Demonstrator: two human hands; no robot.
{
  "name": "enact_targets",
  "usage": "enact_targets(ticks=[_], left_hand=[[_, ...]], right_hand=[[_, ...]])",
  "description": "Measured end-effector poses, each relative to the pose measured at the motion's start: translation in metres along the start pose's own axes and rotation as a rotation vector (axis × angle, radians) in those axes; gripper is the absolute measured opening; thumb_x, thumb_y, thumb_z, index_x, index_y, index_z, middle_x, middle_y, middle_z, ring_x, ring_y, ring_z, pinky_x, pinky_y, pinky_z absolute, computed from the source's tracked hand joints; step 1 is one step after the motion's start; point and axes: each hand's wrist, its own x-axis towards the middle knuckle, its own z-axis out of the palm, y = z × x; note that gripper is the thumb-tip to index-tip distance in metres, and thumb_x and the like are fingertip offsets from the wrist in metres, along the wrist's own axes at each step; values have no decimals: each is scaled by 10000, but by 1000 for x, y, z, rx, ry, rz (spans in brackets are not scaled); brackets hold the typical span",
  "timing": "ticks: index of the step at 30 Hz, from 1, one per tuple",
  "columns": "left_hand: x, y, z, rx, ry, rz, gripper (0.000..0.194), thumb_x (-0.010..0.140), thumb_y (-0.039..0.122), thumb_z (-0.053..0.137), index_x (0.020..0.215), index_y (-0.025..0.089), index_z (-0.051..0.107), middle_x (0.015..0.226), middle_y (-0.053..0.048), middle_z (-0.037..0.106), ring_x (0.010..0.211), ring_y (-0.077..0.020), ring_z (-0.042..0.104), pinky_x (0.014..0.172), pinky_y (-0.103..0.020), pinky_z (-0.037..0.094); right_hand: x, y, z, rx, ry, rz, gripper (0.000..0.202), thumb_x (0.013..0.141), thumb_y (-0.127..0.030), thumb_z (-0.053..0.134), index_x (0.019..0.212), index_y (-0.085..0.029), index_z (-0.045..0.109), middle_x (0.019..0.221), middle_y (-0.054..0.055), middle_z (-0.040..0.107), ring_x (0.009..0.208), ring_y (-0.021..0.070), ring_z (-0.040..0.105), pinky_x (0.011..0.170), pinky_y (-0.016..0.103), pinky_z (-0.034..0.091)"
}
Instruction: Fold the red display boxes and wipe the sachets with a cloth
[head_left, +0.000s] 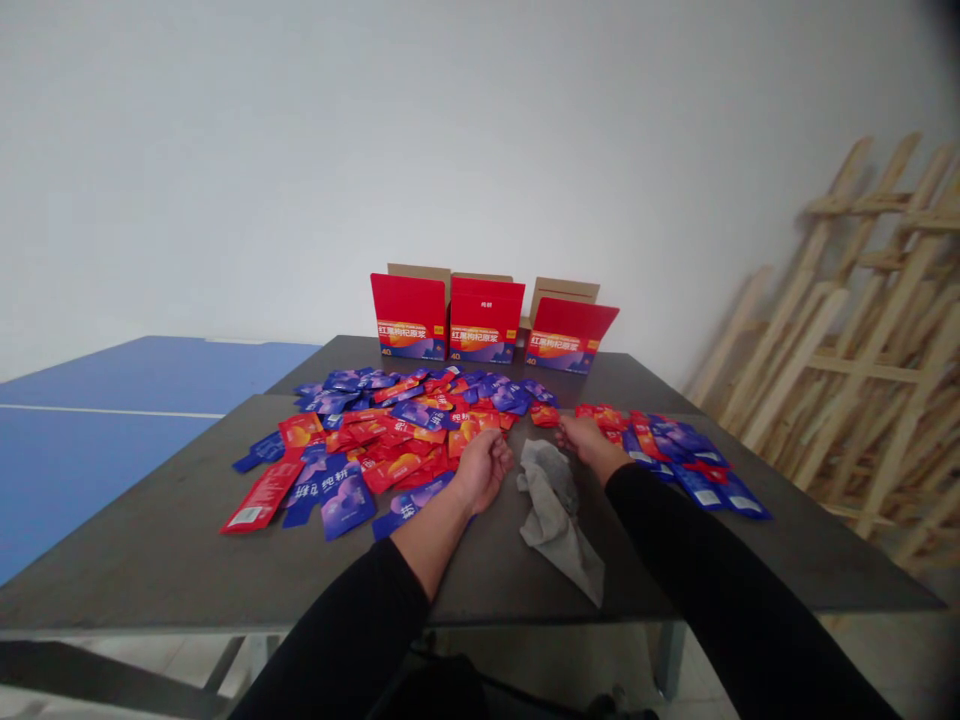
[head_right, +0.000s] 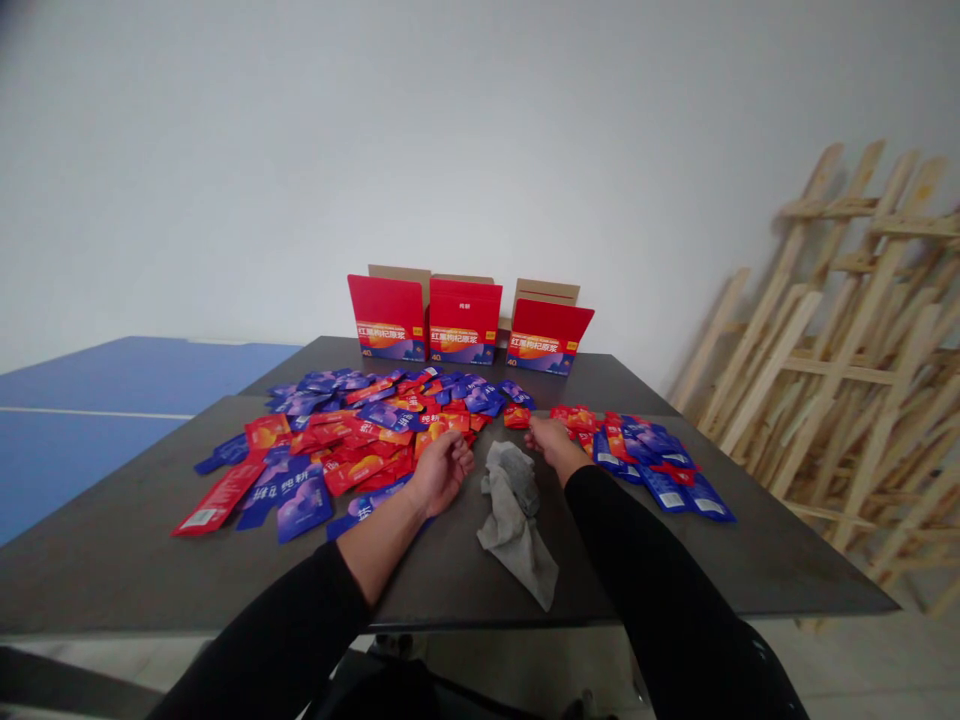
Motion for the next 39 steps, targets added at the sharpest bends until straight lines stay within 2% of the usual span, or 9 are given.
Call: enact_targets(ticks=[8,13,19,21,26,29,32,36,39], left_hand=[[-2,1,-1,-19,-53,-223,205,868,303,582,733,158,531,638,1,522,581,-103,552,571,-214,446],[-6,7,0,-35,-119,-269,422,935,485,452,982,107,632,939,-146,679,845,-209,673,801,-339,523],[-6,16,-4,-123,-110,-181,561,969,534,288,1162,123,617,988,-147,702,951,-252,675,850,-397,525],[-5,17,-5,-147,-69,-179,542,971,517,306,1149,112,620,970,-143,705,939,-251,680,850,-399,530],[-4,17,-6,-226,-14,-151,523,948,540,386,1148,112,611,984,-122,704,852,-216,685,800,-373,549],[-4,17,-6,-217,-10,-151,514,931,545,438,1132,107,617,1009,-118,702,773,-183,674,720,-329,553],[-3,17,-7,-188,5,-162,510,922,557,454,1105,114,629,1012,-108,705,736,-164,665,657,-291,541],[-2,16,-7,-167,31,-172,540,905,595,460,1050,110,646,979,-104,706,728,-159,662,630,-266,526],[-2,16,-8,-151,4,-228,595,890,639,440,989,95,660,843,-108,700,696,-173,659,636,-276,523]], right_hand=[[-50,-20,-36,205,1,-1,162,833,-248,520,679,-198,504,550,-5,578,508,117,562,485,213,450],[-105,-23,-20,142,-148,-196,212,842,-372,478,691,-224,502,523,-19,567,453,120,496,439,225,382],[-127,-25,2,-177,-469,-255,274,856,-374,473,644,-213,539,479,-30,537,414,114,468,428,226,331],[-120,-23,3,-306,-409,-332,312,889,-353,416,664,-206,573,509,-12,553,468,130,513,481,240,369],[-100,5,11,-643,172,-532,347,853,-407,542,1077,-164,648,1096,144,619,1040,273,569,865,385,435],[-94,25,17,-780,94,-512,537,773,-424,674,1257,-214,573,1173,146,571,1090,311,540,913,452,425],[-90,31,15,-671,58,-601,370,873,-295,545,1229,-196,558,1081,117,576,1005,246,572,895,403,466],[-91,25,9,-444,143,-999,374,881,-222,486,1254,-200,511,1117,119,528,1045,251,545,915,441,491],[-102,21,11,-444,16,-1333,427,848,-128,480,1252,-254,529,1142,103,509,1052,236,530,884,418,515]])
